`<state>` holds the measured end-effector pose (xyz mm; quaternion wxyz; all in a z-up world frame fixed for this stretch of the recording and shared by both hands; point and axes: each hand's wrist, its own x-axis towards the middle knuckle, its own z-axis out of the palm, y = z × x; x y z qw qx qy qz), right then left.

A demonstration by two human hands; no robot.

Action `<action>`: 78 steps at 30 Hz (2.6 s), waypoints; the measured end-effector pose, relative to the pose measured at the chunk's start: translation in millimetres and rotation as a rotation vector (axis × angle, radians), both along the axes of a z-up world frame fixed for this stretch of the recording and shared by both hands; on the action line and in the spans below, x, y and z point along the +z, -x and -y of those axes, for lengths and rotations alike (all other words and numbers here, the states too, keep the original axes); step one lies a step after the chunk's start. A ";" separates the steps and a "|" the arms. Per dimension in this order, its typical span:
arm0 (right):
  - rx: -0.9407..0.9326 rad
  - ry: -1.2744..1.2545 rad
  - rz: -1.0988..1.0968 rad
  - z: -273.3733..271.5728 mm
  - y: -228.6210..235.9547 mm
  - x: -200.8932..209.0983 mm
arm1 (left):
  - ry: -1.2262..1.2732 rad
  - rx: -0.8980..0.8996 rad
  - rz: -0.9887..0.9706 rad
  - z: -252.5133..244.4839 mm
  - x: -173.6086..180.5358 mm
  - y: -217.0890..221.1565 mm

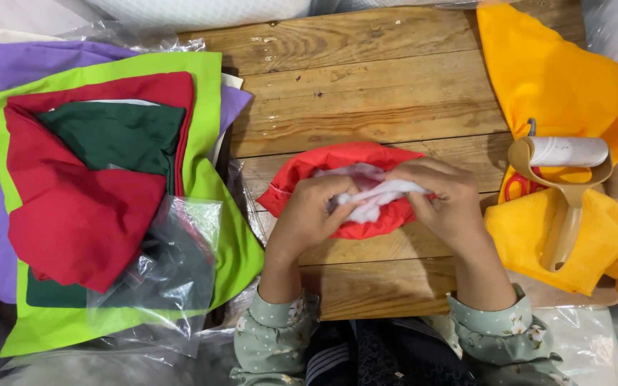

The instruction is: Stuffing a red fabric pillowcase with white polyester fiberfill on a wooden workbench.

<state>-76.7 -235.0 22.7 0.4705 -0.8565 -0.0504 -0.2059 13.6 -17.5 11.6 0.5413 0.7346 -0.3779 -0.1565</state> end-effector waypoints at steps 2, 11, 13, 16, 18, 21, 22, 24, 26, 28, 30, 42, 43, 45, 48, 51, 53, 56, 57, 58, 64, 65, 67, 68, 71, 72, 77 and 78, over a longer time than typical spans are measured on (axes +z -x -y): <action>-0.056 -0.010 0.047 11.5 0.7 -3.3 | -0.026 0.027 0.013 -2.7 1.3 -2.5; -0.110 0.102 0.009 -6.1 -0.6 -13.9 | -0.254 0.009 0.211 25.6 -19.4 13.6; -0.081 0.235 -0.078 -9.7 -0.8 -9.3 | -0.299 0.044 0.297 19.4 -7.5 12.7; 0.015 0.358 -0.037 -11.7 -3.6 11.0 | -0.017 0.106 0.227 -2.6 14.8 0.5; 0.099 0.480 0.061 -16.2 -2.6 20.3 | -0.022 0.123 0.203 -15.7 19.6 -3.3; 0.141 0.507 0.034 -31.9 -3.3 17.1 | -0.163 0.020 0.185 -11.2 1.0 -2.3; 0.142 0.507 0.031 -29.5 -2.7 0.7 | -0.163 0.020 0.183 -9.1 -12.9 2.3; 0.047 0.712 -0.024 -24.9 -1.9 -31.3 | -0.629 0.034 0.136 -4.9 -39.6 10.5; 0.030 0.718 -0.024 -23.6 -2.4 -26.8 | -0.589 0.028 0.122 -5.5 -18.8 6.6; 0.009 0.727 -0.019 -23.9 -3.8 -12.5 | -0.545 0.023 0.115 -7.1 -0.9 1.3; 0.082 0.560 0.048 -27.4 -3.3 10.1 | -0.030 0.237 0.266 -12.4 13.1 -1.2; 0.366 0.601 -0.006 -57.2 -4.7 -28.7 | -0.390 0.204 0.073 -53.0 -1.5 -7.3; 0.366 0.601 -0.006 -56.7 -4.7 -39.1 | -0.390 0.204 0.073 -53.0 1.7 -5.7; 0.280 0.657 -0.085 -55.0 -5.4 -59.8 | -0.277 0.174 0.077 -52.3 8.1 -3.4; 0.147 0.711 -0.315 -53.1 -11.3 -62.0 | -0.100 0.104 -0.011 -69.1 9.3 -3.3; 0.187 0.700 -0.276 -58.7 -16.5 -42.0 | -0.019 0.122 0.010 -59.8 23.4 -4.2; 0.319 0.654 -0.203 -55.0 -9.4 -59.9 | -0.002 0.176 0.060 -51.1 29.7 -4.6; 0.532 0.449 -0.166 -54.3 -1.5 -52.0 | -0.024 0.285 0.131 -50.5 30.7 -6.6; 0.600 0.293 -0.206 -54.7 1.2 -43.5 | -0.059 0.328 0.151 -51.8 29.6 -8.1; 0.602 0.290 -0.204 -53.2 -0.3 -27.8 | -0.062 0.330 0.152 -54.9 26.7 -8.5; 0.189 0.196 -0.061 -32.6 0.5 -11.9 | -0.254 0.476 0.418 -47.2 35.6 -5.5; 0.148 0.290 -0.041 -34.8 0.8 -15.3 | -0.198 0.474 0.520 -43.0 34.7 -4.1; 0.100 0.384 -0.025 -38.8 -0.8 -15.1 | -0.141 0.462 0.618 -32.0 30.7 2.7; 0.025 0.442 0.061 -40.8 -2.8 -11.5 | -0.124 0.269 0.464 -25.5 27.7 8.1; -0.025 0.457 -0.062 -36.3 -0.5 -6.9 | -0.298 0.052 0.287 -12.7 0.2 12.0; 0.003 0.404 -0.267 -34.1 2.3 -6.2 | -0.496 0.026 0.264 -10.6 -11.8 12.8; -0.179 0.422 -0.349 -18.7 8.7 -34.8 | -0.725 0.082 0.265 -13.0 -17.2 18.4; -0.272 0.472 -0.285 -16.8 11.0 -36.6 | -0.717 0.063 0.251 -12.1 -14.0 20.9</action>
